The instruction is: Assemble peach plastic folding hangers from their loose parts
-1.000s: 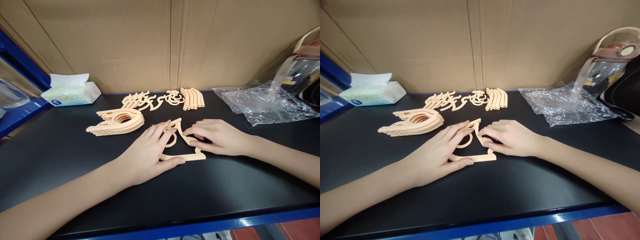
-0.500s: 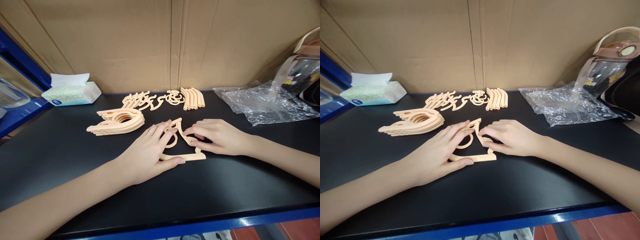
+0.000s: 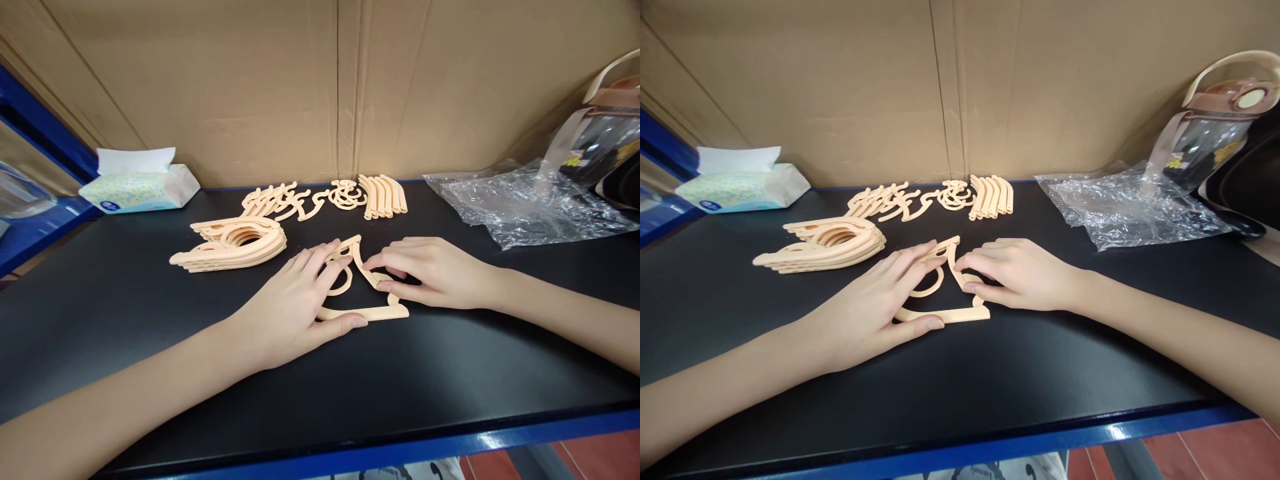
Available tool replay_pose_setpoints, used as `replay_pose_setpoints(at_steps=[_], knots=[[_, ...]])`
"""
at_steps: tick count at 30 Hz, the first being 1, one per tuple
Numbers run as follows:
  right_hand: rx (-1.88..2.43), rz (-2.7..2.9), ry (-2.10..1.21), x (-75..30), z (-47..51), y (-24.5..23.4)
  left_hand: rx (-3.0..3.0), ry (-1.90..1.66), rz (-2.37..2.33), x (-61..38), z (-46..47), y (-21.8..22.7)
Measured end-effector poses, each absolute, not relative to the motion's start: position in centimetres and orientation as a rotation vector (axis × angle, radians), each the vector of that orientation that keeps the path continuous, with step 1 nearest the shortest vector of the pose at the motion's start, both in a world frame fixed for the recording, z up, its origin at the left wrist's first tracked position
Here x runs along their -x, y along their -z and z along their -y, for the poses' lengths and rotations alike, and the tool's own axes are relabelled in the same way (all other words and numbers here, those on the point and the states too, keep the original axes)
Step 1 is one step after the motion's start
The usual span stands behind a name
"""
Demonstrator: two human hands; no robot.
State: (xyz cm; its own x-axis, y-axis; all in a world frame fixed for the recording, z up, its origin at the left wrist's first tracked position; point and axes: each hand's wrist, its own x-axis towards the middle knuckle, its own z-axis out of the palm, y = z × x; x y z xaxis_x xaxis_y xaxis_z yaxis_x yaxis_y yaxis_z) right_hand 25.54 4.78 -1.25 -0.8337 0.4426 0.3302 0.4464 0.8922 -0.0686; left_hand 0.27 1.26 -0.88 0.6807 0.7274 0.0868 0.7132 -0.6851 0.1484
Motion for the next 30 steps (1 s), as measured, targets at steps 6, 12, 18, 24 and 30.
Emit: replay_pose_setpoints(at_steps=[6, 12, 18, 24, 30], knots=[[0.663, 2.714, 0.000, -25.56, -4.82, 1.31, -2.783, -0.233, -1.183, -0.30, -1.31, 0.93], [0.664, 2.710, 0.005, -25.58, -4.77, 1.26, -2.797, -0.239, -1.178, -0.25, -1.31, 0.93], [0.667, 2.714, -0.003, -25.52, -4.80, 1.22, -2.810, -0.239, -1.175, -0.16, -1.21, 0.96], [0.663, 2.710, 0.001, -25.66, -4.79, 1.37, -2.811, -0.232, -1.177, -0.28, -1.38, 1.03], [0.672, 2.715, -0.008, -25.67, -4.87, 1.43, -2.806, -0.241, -1.179, -0.24, -1.45, 1.12]])
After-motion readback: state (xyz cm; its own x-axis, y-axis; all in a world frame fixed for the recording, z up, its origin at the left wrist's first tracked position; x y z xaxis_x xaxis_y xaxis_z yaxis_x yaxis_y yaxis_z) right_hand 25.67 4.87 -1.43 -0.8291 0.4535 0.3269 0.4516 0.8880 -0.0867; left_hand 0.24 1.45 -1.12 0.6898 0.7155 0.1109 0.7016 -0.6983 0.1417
